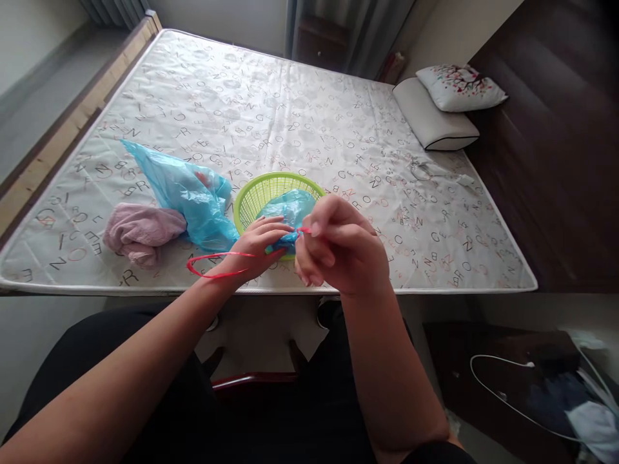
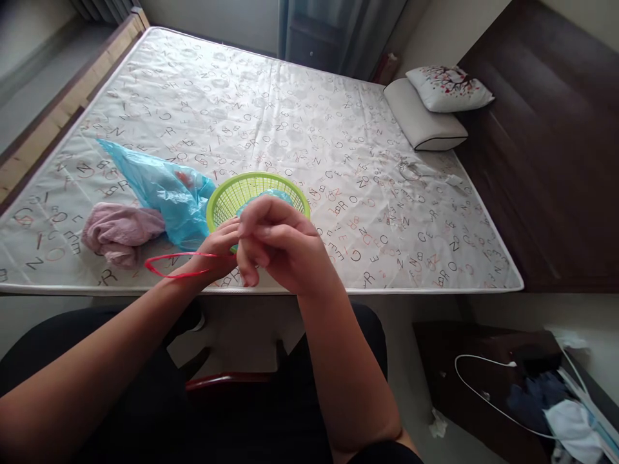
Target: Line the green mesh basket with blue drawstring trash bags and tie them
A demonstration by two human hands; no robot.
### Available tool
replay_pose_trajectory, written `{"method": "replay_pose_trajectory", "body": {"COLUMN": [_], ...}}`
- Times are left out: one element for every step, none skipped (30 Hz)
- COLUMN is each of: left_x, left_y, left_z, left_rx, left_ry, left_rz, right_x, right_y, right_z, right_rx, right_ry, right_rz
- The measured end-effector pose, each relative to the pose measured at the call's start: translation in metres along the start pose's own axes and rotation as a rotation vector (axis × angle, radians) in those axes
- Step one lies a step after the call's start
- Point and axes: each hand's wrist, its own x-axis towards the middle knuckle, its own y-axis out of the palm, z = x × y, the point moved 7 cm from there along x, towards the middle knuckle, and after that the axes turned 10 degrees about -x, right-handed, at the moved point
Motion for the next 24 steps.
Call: {"method": "replay_pose_trajectory", "body": {"left_x": [0.0,0.001,0.0,0.0,-0.001,-0.002,-0.002,-0.002,-0.001,0.0,0.003,0.006,0.009,0.011,0.013,0.015,0.015,0.016,0.015,0.015,0.014,0.012,0.011,0.009], "left_y": [-0.003,-0.007,-0.012,-0.02,-0.028,-0.036,-0.043,-0.05,-0.056,-0.061,-0.065,-0.068,-0.07,-0.071,-0.072,-0.071,-0.07,-0.069,-0.067,-0.065,-0.063,-0.061,-0.06,-0.059], "left_z": [0.001,0.003,0.006,0.011,0.015,0.019,0.022,0.026,0.029,0.031,0.031,0.03,0.026,0.021,0.015,0.007,-0.001,-0.009,-0.016,-0.023,-0.028,-0.032,-0.034,-0.034], "left_rx": [-0.067,-0.134,-0.199,-0.264,-0.328,-0.392,-0.461,-0.531,-0.599,-0.664,-0.729,-0.794,-0.857,-0.918,-0.973,-1.01,-1.026,-1.026,-1.02,-1.01,-1.002,-0.995,-0.976,-0.94], "left_ry": [-0.058,-0.119,-0.177,-0.229,-0.261,-0.273,-0.272,-0.268,-0.264,-0.257,-0.246,-0.23,-0.215,-0.203,-0.194,-0.192,-0.197,-0.204,-0.21,-0.211,-0.204,-0.19,-0.174,-0.162], "left_rz": [-0.037,-0.096,-0.178,-0.283,-0.399,-0.509,-0.604,-0.68,-0.737,-0.774,-0.789,-0.791,-0.781,-0.768,-0.76,-0.756,-0.753,-0.751,-0.744,-0.731,-0.714,-0.694,-0.657,-0.602], "right_x": [-0.001,-0.002,-0.002,-0.003,-0.004,-0.006,-0.008,-0.008,-0.006,-0.003,0.0,0.003,0.004,0.005,0.004,0.004,0.004,0.005,0.006,0.008,0.01,0.013,0.016,0.019], "right_y": [-0.001,-0.007,-0.017,-0.029,-0.042,-0.055,-0.066,-0.074,-0.078,-0.079,-0.074,-0.066,-0.055,-0.044,-0.033,-0.023,-0.014,-0.008,-0.003,0.0,0.001,0.0,-0.003,-0.007], "right_z": [0.002,0.004,0.006,0.008,0.009,0.008,0.005,-0.002,-0.011,-0.023,-0.036,-0.049,-0.062,-0.074,-0.085,-0.095,-0.103,-0.11,-0.117,-0.122,-0.125,-0.127,-0.127,-0.125], "right_rx": [-0.039,-0.084,-0.13,-0.17,-0.203,-0.223,-0.227,-0.214,-0.187,-0.152,-0.114,-0.079,-0.048,-0.02,0.011,0.046,0.088,0.135,0.185,0.235,0.28,0.319,0.349,0.366], "right_ry": [0.03,0.051,0.057,0.05,0.037,0.027,0.032,0.06,0.113,0.19,0.283,0.383,0.479,0.565,0.637,0.695,0.741,0.775,0.798,0.809,0.803,0.778,0.731,0.668], "right_rz": [-0.031,-0.103,-0.209,-0.339,-0.473,-0.594,-0.681,-0.723,-0.714,-0.654,-0.553,-0.427,-0.295,-0.172,-0.071,0.003,0.052,0.076,0.076,0.056,0.016,-0.039,-0.105,-0.17]}}
